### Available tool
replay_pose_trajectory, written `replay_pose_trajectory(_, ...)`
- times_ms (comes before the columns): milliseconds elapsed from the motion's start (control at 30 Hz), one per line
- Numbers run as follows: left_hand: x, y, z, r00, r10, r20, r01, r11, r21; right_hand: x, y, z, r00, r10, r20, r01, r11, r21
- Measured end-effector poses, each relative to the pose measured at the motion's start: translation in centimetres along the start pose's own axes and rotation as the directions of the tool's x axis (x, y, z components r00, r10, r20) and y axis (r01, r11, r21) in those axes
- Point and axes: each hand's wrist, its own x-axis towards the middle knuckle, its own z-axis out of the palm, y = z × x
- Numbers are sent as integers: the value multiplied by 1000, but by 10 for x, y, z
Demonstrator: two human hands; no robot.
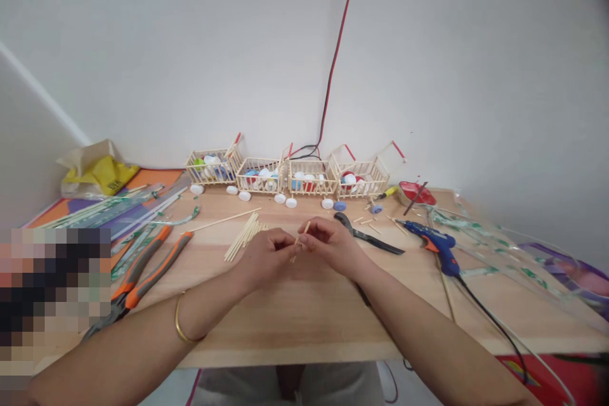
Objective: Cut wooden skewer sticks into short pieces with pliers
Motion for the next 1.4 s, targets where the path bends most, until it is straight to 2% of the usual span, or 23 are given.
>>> replay_pose_trajectory(100, 0, -2, 2, 999, -9, 47, 9, 1000, 5, 0, 2, -1, 999, 18, 38, -20, 999, 38)
replay_pose_trajectory(200, 2, -5, 1, 998, -25, 63, 25, 1000, 8, 1, 6, -3, 997, 71, -10, -70, 995, 72)
replay_pose_trajectory(333, 5, -5, -8, 998, 61, 9, -61, 975, 212, 4, 14, -5, 984, 167, -64, -157, 977, 147)
replay_pose_trajectory(400, 6, -4, -16, 991, 126, -42, -103, 929, 357, 5, 16, -4, 976, 199, -89, -184, 971, 153)
replay_pose_trajectory(467, 8, -3, -24, 985, 152, -76, -97, 870, 483, 6, 17, -3, 972, 210, -109, -195, 972, 133)
replay_pose_trajectory(600, 14, -3, -41, 994, 82, -71, -12, 736, 677, 5, 18, -2, 982, 174, -76, -172, 984, 40)
replay_pose_trajectory(700, 21, -6, -54, 997, 29, -77, 40, 643, 765, 4, 22, -2, 991, 125, -47, -126, 991, -39)
replay_pose_trajectory(867, 30, -9, -75, 989, 27, -144, 94, 635, 767, 4, 27, -3, 998, 51, -26, -54, 986, -156)
replay_pose_trajectory(933, 29, -9, -81, 982, 7, -188, 140, 637, 758, 4, 27, -4, 999, 29, -22, -33, 976, -215)
replay_pose_trajectory(1000, 23, -9, -85, 983, -30, -183, 161, 630, 760, 4, 26, -5, 999, 20, -25, -26, 964, -266)
replay_pose_trajectory(1133, 1, -13, -85, 992, -86, -90, 123, 587, 800, 3, 25, -8, 1000, -6, -9, 3, 946, -323)
replay_pose_trajectory(1267, -16, -19, -83, 975, -169, -144, 210, 496, 842, 5, 29, -6, 1000, -10, 10, 13, 939, -343)
replay_pose_trajectory(1400, -17, -22, -86, 975, -165, -149, 209, 453, 867, 8, 29, -3, 1000, 13, 19, -5, 939, -344)
